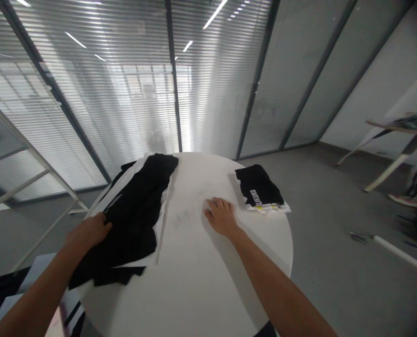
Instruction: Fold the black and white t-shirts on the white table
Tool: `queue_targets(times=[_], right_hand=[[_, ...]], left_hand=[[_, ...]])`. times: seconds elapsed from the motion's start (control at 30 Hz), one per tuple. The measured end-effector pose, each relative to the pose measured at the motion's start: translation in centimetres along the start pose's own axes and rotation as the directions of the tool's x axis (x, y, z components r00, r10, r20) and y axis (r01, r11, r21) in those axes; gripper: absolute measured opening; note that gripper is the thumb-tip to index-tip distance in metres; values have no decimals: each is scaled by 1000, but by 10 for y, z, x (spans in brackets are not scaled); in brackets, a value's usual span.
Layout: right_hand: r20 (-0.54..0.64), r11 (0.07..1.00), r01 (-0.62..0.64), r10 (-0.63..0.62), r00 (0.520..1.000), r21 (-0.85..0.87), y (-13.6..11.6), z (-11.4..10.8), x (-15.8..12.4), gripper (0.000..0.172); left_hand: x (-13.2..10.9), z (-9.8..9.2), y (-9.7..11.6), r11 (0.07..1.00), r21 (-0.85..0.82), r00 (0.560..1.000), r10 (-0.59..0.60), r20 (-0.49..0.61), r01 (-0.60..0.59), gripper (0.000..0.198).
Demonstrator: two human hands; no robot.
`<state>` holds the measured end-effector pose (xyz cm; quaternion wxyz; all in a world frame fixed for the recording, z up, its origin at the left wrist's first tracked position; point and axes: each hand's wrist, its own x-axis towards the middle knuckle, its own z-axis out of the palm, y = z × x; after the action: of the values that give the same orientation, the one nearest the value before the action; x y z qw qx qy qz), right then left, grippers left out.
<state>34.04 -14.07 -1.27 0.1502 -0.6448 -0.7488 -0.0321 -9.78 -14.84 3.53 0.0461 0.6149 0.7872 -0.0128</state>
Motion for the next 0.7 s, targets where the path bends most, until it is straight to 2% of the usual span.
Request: queue_targets(times=[0.1,0.17,0.3,0.37,0.47,0.57,0.7], right_hand=[[-30,1000,0,0,1000,-6,-1,2,0,44],[-50,1000,3,-4,999,-8,-1,3,0,43],[-30,1000,18,-19,999,-16,1,3,0,44],[-8,999,28,-29,1000,-25,1,2,0,44],[10,999,30,-30,1000,-34,1,0,0,44],[22,999,26,-26,999,-32,0,0,0,44],[25,1000,25,-24,999,-15,-1,-1,1,44]], left_hand=[[-11,5,2,996,66,997,54,61,-58,34],[-17,4,11,993,96,998,59,39,-62,35],[-23,2,19,986,132,993,-95,-64,103,51],[-25,-1,18,985,104,990,-135,-29,137,54],[-31,-12,18,989,75,992,-127,26,124,51],[-36,-33,25,999,19,1000,-31,7,31,50],[-49,-69,53,953,-209,976,209,-67,-218,54]])
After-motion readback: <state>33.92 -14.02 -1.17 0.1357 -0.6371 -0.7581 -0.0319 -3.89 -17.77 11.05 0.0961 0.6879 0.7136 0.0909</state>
